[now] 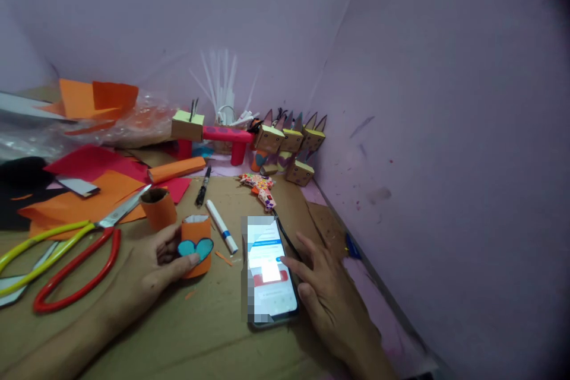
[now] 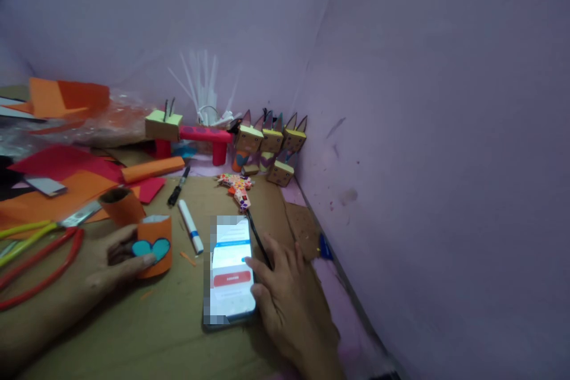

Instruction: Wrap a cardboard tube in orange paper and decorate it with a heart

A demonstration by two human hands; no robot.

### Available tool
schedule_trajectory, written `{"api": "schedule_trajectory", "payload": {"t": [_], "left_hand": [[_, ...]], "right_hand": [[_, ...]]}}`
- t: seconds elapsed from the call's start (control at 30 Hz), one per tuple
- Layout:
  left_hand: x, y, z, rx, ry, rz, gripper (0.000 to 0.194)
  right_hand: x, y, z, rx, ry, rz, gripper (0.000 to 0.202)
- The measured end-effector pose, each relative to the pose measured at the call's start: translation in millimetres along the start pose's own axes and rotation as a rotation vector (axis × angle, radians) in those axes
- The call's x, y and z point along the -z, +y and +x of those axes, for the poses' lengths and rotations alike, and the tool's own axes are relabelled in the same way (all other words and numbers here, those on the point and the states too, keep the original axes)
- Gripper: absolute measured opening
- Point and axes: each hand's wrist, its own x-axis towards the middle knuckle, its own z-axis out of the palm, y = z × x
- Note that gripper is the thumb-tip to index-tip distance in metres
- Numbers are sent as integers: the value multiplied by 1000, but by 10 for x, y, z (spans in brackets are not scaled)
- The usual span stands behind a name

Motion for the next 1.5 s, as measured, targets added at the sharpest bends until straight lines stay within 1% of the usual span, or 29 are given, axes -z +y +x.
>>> {"api": "schedule_trajectory", "payload": {"t": [0.07, 0.17, 0.23, 0.27, 0.33, 0.4, 0.5, 0.57, 0.63, 0.7, 0.8, 0.87, 1.0, 1.1, 1.17, 1.23, 1.3, 1.4, 1.47, 1.5], "left_hand": [[-1, -96, 18, 30, -72, -62, 45], [-14, -219, 24, 47, -88, -145, 53], [-18, -228, 9, 60, -97, -165, 52], [-16, -216, 0, 61, -107, -165, 51], [-6, -192, -7, 51, -140, -136, 49], [8, -194, 2, 15, -147, -94, 46], [22, -239, 27, -25, -117, -8, 40], [25, -273, 36, -28, -122, 24, 39], [25, -304, 39, -36, -147, -3, 40], [20, -335, 40, -57, -164, -59, 43], [13, -369, 45, -59, -156, -89, 46], [12, -374, 49, -58, -144, -88, 45], [18, -372, 56, -84, -108, -46, 42], [16, -397, 62, -90, -96, -8, 41], [14, -400, 62, -89, -92, -1, 41], [22, -353, 53, -105, -85, 11, 41], [49, -248, 33, -128, -92, 59, 39], [105, -69, -4, -132, -130, 157, 37], [120, -28, -16, -109, -162, 152, 40], [116, -47, -14, -93, -161, 116, 43]], "right_hand": [[13, -26, 24, 4, -12, -16, 41], [47, -73, 39, 13, -9, -25, 39], [57, -115, 2, -9, 20, -33, 38], [50, -141, -36, -44, 52, -37, 40], [-4, -203, -144, -156, 145, -43, 48], [-110, -282, -261, -252, 211, -47, 62], [-305, -447, -350, -283, 210, -48, 87], [-401, -592, -315, -336, 238, -61, 98], [-444, -743, -224, -406, 270, -82, 99], [-446, -860, -124, -457, 274, -91, 93], [-428, -910, -39, -490, 278, -90, 81], [-420, -856, -36, -485, 309, -78, 78], [-343, -660, -87, -424, 349, -44, 86], [-198, -532, -130, -387, 364, -72, 91], [-82, -453, -156, -381, 382, -106, 90], [24, -362, -167, -389, 409, -121, 87], [103, -251, -141, -427, 449, -101, 85], [137, -44, -24, -553, 508, -47, 84], [102, 116, 72, -626, 520, -19, 85], [72, 196, 112, -643, 512, -2, 86]]}}
